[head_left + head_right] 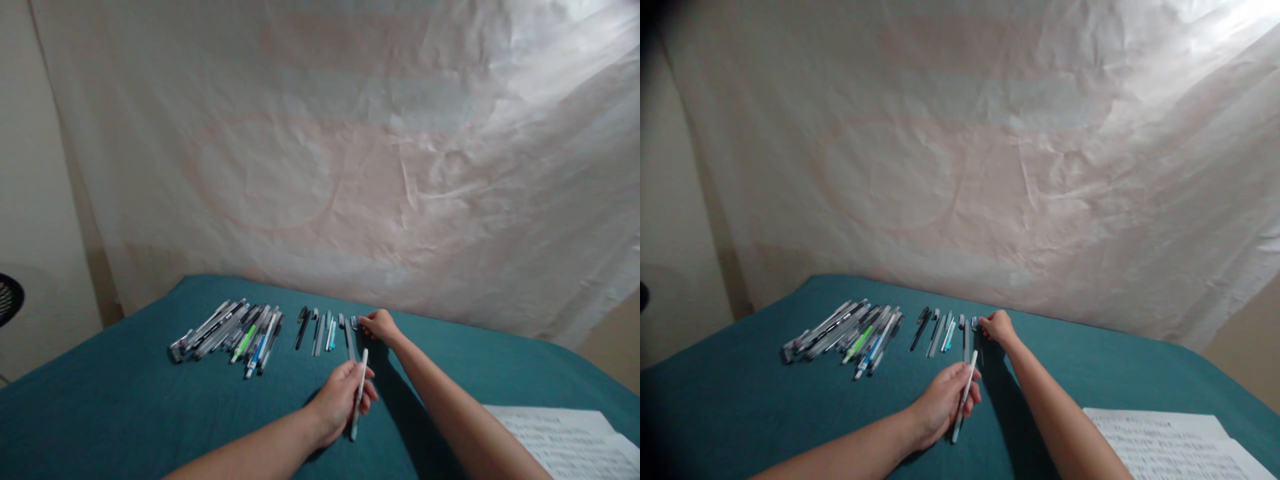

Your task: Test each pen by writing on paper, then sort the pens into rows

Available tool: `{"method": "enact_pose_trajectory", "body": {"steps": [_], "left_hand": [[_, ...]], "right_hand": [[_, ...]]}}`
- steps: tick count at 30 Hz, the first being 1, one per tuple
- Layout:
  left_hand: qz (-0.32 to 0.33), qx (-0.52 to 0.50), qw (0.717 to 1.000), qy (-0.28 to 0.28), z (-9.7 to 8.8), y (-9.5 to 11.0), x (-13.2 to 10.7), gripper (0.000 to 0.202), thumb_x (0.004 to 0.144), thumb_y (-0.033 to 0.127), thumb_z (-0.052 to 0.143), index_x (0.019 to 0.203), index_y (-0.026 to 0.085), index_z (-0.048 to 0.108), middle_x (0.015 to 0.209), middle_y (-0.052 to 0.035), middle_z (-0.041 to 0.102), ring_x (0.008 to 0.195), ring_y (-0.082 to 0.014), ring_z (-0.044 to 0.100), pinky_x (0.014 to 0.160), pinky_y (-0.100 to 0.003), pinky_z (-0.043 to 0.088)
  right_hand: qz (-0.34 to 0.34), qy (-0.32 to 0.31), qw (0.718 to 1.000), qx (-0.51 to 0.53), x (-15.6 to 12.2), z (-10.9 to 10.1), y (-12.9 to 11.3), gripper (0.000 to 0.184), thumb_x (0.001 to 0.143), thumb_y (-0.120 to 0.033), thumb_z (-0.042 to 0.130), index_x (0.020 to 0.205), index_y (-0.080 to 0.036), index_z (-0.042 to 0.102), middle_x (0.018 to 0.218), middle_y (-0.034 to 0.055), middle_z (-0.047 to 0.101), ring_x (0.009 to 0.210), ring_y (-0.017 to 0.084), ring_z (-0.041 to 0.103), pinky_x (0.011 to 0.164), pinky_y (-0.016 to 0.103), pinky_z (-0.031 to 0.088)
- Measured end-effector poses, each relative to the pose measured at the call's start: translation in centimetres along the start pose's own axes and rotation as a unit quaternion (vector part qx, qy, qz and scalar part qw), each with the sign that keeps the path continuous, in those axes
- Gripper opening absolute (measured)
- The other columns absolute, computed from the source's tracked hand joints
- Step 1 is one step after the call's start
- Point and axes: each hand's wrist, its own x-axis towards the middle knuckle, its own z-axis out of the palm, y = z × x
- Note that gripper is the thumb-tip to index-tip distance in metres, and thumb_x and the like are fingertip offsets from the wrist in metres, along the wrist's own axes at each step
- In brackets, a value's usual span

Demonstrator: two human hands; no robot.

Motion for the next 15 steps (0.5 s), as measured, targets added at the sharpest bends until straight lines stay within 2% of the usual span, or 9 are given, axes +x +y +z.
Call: {"method": "enact_pose_trajectory", "body": {"steps": [4, 7, 12, 14, 15], "left_hand": [[-0.004, -0.007, 1.000, 0.005, -0.1, -0.1, 0.0, 0.032, 0.078, 0.045, 0.041, 0.086, 0.014, 0.045, 0.059, 0.0015, 0.053, 0.045, -0.0060, 0.043, 0.047, -0.019, 0.028], [0.001, -0.028, 1.000, 0.011, 0.0, -0.1, 0.0, 0.032, 0.078, 0.046, 0.042, 0.085, 0.015, 0.045, 0.061, 0.0009, 0.054, 0.046, -0.0067, 0.045, 0.048, -0.019, 0.030], [0.070, -0.058, 0.994, 0.061, 0.2, 1.1, -0.2, 0.033, 0.075, 0.045, 0.051, 0.083, 0.013, 0.051, 0.073, -0.0015, 0.054, 0.065, -0.0093, 0.050, 0.061, -0.021, 0.036], [0.106, -0.044, 0.989, 0.091, 0.3, 1.8, -0.3, 0.034, 0.073, 0.045, 0.053, 0.083, 0.013, 0.054, 0.067, 0.0007, 0.051, 0.063, -0.0084, 0.047, 0.060, -0.020, 0.035], [0.118, -0.037, 0.987, 0.102, 0.3, 2.2, -0.3, 0.035, 0.073, 0.046, 0.053, 0.084, 0.013, 0.055, 0.063, 0.0022, 0.049, 0.059, -0.0078, 0.045, 0.058, -0.019, 0.035]], "right_hand": [[0.004, -0.020, 1.000, -0.014, -0.7, -0.1, -0.2, 0.026, 0.073, -0.029, 0.055, 0.053, -0.012, 0.056, 0.043, 0.0003, 0.054, 0.034, 0.007, 0.046, 0.037, 0.017, 0.037], [0.000, -0.047, 0.999, -0.013, -2.2, -0.5, -0.2, 0.026, 0.075, -0.030, 0.052, 0.057, -0.012, 0.056, 0.047, 0.0010, 0.056, 0.037, 0.007, 0.048, 0.038, 0.017, 0.039], [-0.038, -0.121, 0.992, -0.006, -7.3, -1.7, -1.0, 0.022, 0.074, -0.032, 0.053, 0.064, -0.013, 0.057, 0.057, 0.0009, 0.059, 0.043, 0.007, 0.050, 0.037, 0.016, 0.036], [-0.056, -0.163, 0.985, 0.002, -9.9, -2.0, -1.7, 0.024, 0.073, -0.036, 0.054, 0.066, -0.013, 0.058, 0.059, 0.0010, 0.060, 0.045, 0.007, 0.051, 0.038, 0.015, 0.036], [-0.071, -0.206, 0.976, 0.022, -11.2, -2.1, -2.1, 0.027, 0.073, -0.038, 0.053, 0.069, -0.012, 0.058, 0.063, 0.0017, 0.061, 0.047, 0.007, 0.051, 0.039, 0.015, 0.036]]}}
